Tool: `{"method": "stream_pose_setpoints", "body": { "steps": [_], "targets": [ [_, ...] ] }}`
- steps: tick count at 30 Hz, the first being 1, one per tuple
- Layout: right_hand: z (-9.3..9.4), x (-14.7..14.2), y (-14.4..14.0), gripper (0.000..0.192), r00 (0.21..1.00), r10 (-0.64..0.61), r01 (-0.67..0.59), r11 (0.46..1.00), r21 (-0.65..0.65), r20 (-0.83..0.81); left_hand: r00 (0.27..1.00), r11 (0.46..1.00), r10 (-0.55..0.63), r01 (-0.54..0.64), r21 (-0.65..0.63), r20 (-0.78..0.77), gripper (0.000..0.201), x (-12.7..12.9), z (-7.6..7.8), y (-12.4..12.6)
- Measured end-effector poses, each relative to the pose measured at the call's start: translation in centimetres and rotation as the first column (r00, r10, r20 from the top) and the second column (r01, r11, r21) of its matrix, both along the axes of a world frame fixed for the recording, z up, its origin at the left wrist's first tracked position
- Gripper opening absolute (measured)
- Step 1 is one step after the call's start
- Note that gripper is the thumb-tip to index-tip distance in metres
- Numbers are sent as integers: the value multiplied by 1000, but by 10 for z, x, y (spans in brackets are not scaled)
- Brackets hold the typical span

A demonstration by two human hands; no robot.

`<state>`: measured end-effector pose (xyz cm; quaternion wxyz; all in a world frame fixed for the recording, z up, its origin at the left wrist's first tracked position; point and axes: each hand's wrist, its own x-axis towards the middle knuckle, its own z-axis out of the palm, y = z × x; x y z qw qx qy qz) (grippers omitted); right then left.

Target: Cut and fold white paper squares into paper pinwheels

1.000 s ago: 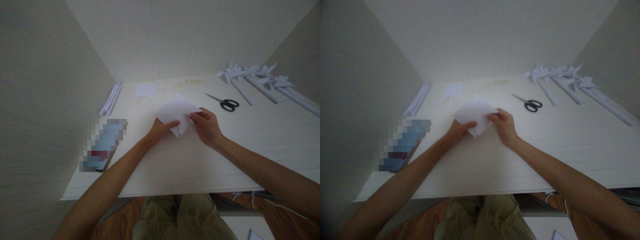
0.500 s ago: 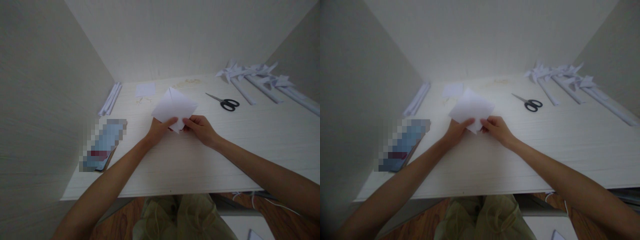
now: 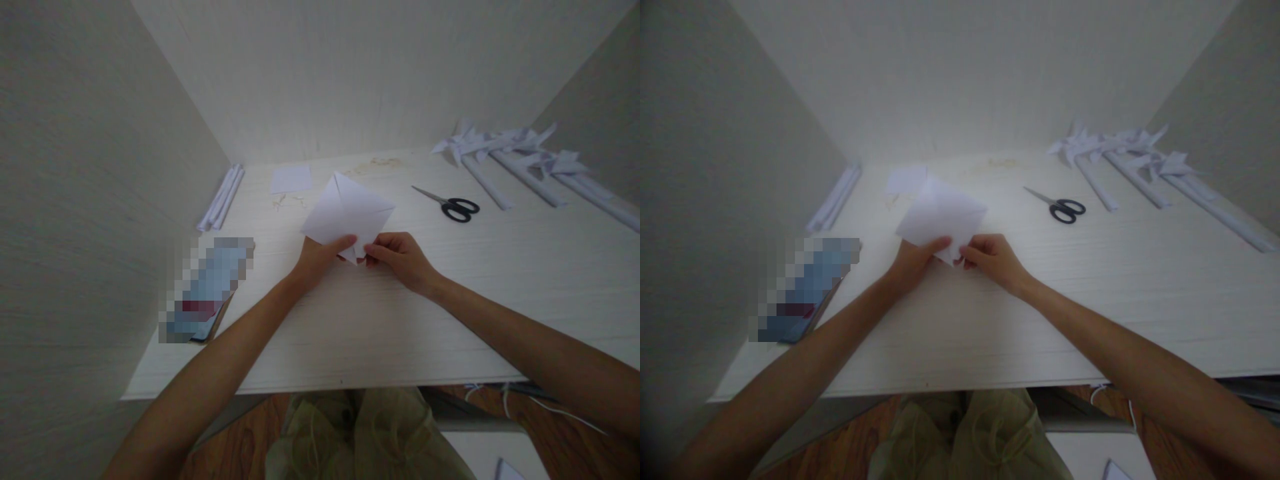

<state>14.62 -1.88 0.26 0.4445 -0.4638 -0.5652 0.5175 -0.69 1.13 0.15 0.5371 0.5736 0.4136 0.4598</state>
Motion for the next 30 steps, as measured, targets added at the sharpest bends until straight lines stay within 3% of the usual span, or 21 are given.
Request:
{"method": "stream_pose_setpoints", "body": {
  "steps": [11, 30],
  "targets": [
    [0, -1, -1, 16, 1000, 10, -10, 1000, -14, 5, 1000, 1000, 7, -7, 7, 5, 25, -1, -3, 2],
    [-7, 1, 1, 20, 988, 100, -100, 995, -6, 118, 999, 999, 33, -32, -12, 37, 28, -1, -3, 2]
  ]
}}
